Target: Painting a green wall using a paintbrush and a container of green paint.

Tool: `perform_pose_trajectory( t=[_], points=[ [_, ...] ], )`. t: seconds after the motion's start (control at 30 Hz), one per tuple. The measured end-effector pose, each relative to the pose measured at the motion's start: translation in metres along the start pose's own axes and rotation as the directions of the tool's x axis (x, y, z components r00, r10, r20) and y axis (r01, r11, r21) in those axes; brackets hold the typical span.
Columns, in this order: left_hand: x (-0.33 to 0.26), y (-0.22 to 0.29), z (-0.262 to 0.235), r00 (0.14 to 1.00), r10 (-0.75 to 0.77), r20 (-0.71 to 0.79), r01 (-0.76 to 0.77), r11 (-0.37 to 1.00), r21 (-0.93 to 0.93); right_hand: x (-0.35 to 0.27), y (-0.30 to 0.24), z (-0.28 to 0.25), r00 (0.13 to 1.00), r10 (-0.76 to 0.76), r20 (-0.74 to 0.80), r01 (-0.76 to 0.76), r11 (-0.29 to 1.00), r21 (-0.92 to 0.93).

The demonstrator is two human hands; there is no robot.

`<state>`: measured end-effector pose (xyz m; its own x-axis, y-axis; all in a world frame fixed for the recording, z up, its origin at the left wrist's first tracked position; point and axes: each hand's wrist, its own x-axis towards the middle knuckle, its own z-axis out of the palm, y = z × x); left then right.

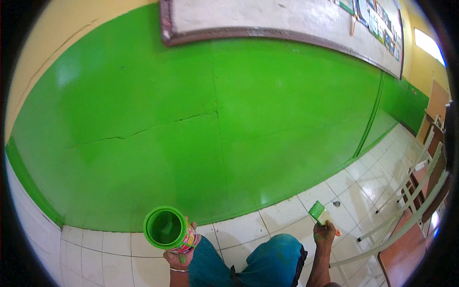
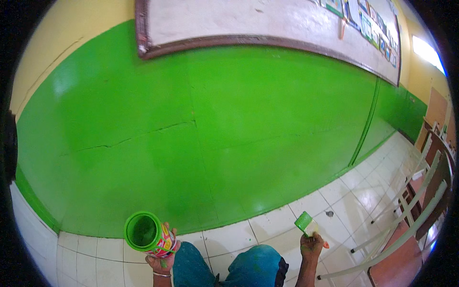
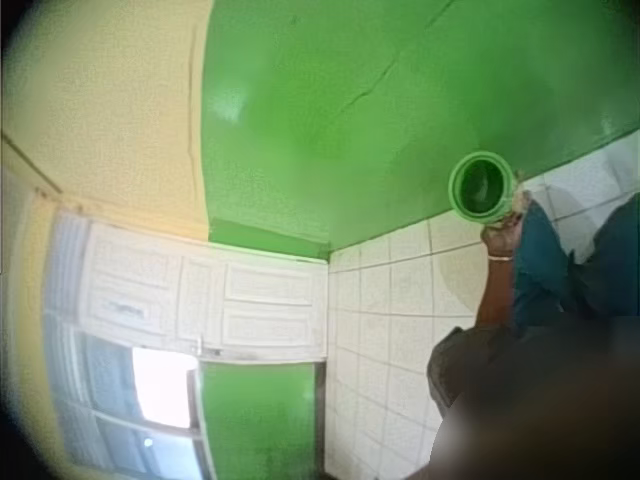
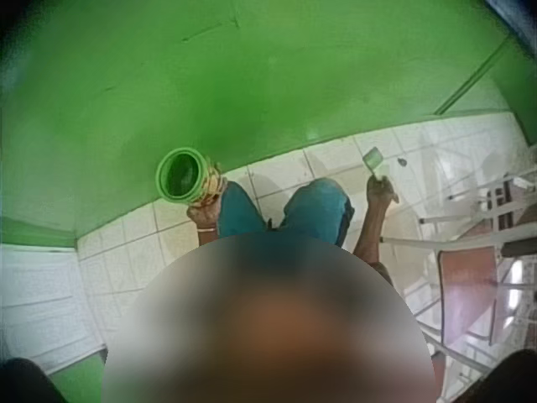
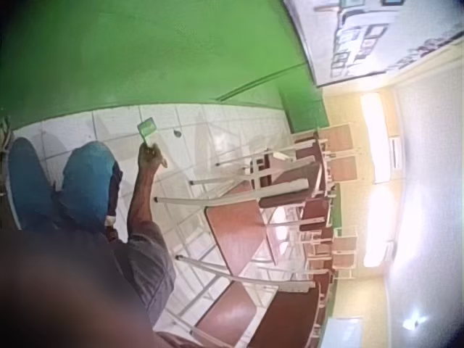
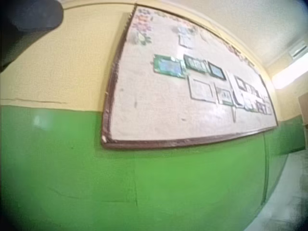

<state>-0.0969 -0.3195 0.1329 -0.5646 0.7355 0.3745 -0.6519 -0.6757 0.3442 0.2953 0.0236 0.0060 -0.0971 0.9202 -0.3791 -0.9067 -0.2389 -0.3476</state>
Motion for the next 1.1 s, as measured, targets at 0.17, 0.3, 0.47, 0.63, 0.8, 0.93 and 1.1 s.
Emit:
perform_pose_trajectory(
  t=[0.17,0.3,0.47,0.63,0.8,0.93,1.1],
  points=[
    [-0.028,0.014,-0.004,0.998,0.008,-0.069,-0.007,1.0,0.019,-0.031,0.009,0.066,0.995,-0.044,0.093,0.034,0.994,0.105],
    [-0.039,0.017,-0.002,0.993,0.007,-0.114,-0.007,1.0,-0.002,-0.048,0.016,0.106,0.975,-0.085,0.205,0.042,0.978,0.205],
    [-0.037,0.019,0.008,0.996,0.002,-0.084,-0.001,1.0,0.014,-0.061,0.043,0.14,0.92,0.074,0.384,-0.093,0.995,0.031],
    [-0.038,0.018,0.004,0.997,0.003,-0.081,-0.003,1.0,0.007,-0.133,0.065,0.232,0.781,0.071,0.62,0.026,0.989,-0.146],
    [-0.026,0.008,0.029,0.996,-0.039,-0.081,0.045,0.997,0.063,-0.183,0.077,0.286,0.601,-0.004,0.799,0.327,0.914,-0.241],
    [-0.029,0.01,0.027,0.995,-0.065,-0.07,0.065,0.998,0.004,-0.198,0.108,0.31,0.617,0.0,0.787,0.467,0.804,-0.367],
    [-0.035,0.013,0.016,0.994,-0.063,-0.093,0.062,0.998,-0.012,-0.199,0.163,0.376,0.56,-0.102,0.822,0.583,0.754,-0.304]
  ],
)
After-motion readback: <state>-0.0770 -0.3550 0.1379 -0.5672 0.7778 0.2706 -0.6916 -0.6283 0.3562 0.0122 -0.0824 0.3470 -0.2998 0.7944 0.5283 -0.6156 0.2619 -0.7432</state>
